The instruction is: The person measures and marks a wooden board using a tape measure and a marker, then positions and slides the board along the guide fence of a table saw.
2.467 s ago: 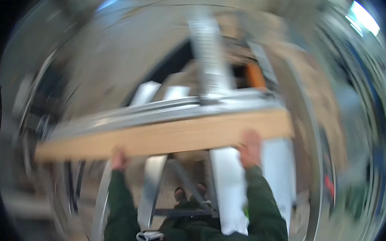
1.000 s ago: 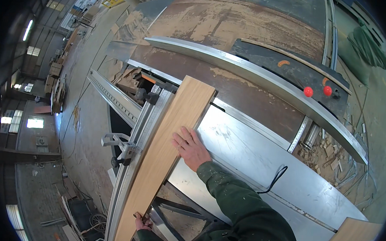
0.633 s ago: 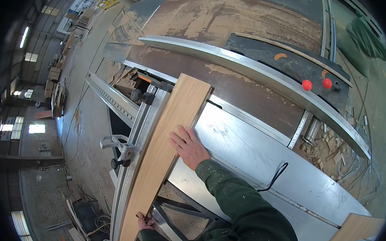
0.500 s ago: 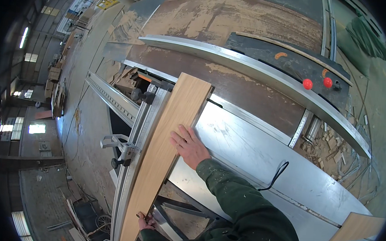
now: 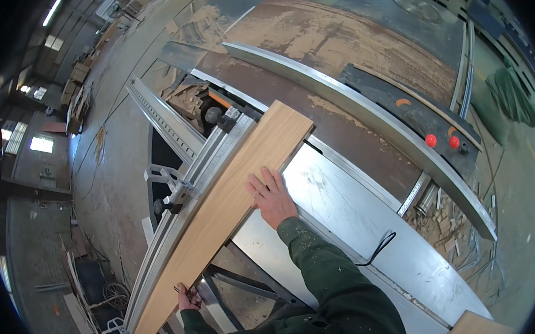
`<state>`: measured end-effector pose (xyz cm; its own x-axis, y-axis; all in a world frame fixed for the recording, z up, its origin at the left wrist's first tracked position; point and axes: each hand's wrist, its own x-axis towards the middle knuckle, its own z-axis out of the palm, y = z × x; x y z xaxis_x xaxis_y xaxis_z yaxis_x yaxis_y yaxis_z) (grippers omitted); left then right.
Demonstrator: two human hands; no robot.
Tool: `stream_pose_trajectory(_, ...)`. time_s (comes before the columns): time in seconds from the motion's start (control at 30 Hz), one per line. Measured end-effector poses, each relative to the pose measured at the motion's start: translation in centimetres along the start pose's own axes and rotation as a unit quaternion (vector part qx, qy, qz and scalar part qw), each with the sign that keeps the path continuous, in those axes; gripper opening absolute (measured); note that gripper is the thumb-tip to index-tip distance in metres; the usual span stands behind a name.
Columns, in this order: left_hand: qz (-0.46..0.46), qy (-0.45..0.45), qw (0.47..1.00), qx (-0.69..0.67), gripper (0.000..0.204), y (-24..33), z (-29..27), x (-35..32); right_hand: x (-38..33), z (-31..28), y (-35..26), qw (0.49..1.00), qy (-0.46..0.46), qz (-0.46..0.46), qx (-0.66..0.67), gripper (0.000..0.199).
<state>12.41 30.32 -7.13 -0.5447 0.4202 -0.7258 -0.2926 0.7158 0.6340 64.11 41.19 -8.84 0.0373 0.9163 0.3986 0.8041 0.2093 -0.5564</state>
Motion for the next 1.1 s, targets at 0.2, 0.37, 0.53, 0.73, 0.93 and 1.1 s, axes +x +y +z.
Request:
stream_pose_trajectory(0.2,0.019,-0.018,1.000,-0.013,0.043,-0.5,-0.2,-0.4,-0.4,-0.1,-0.5,1.000,-0.010,0.010,0.007,0.055)
stream_pose_trajectory(0.37,0.030,-0.028,0.999,-0.009,0.046,-0.8,1.4,-1.1,-0.8,-0.1,0.4,1.000,-0.012,0.018,0.002,0.055)
stream_pose_trajectory(0.53,0.035,-0.015,0.999,-0.022,0.046,-0.6,1.1,-1.3,-0.2,-0.2,-0.1,1.000,-0.015,0.010,-0.003,0.056)
stream_pose_trajectory(0.73,0.039,-0.010,0.998,-0.043,0.047,-0.8,1.0,-0.8,0.1,-0.7,-0.1,1.000,0.009,-0.005,-0.012,0.053)
stream_pose_trajectory(0.93,0.058,-0.046,0.995,-0.068,0.044,-1.6,0.1,-0.5,-0.1,-1.0,-1.5,0.981,-0.058,-0.175,-0.057,0.045)
stream_pose_trajectory(1.1,0.067,0.010,0.995,-0.076,0.043,-1.9,1.4,-0.7,-0.9,0.2,-4.7,0.990,-0.050,-0.128,-0.029,0.065)
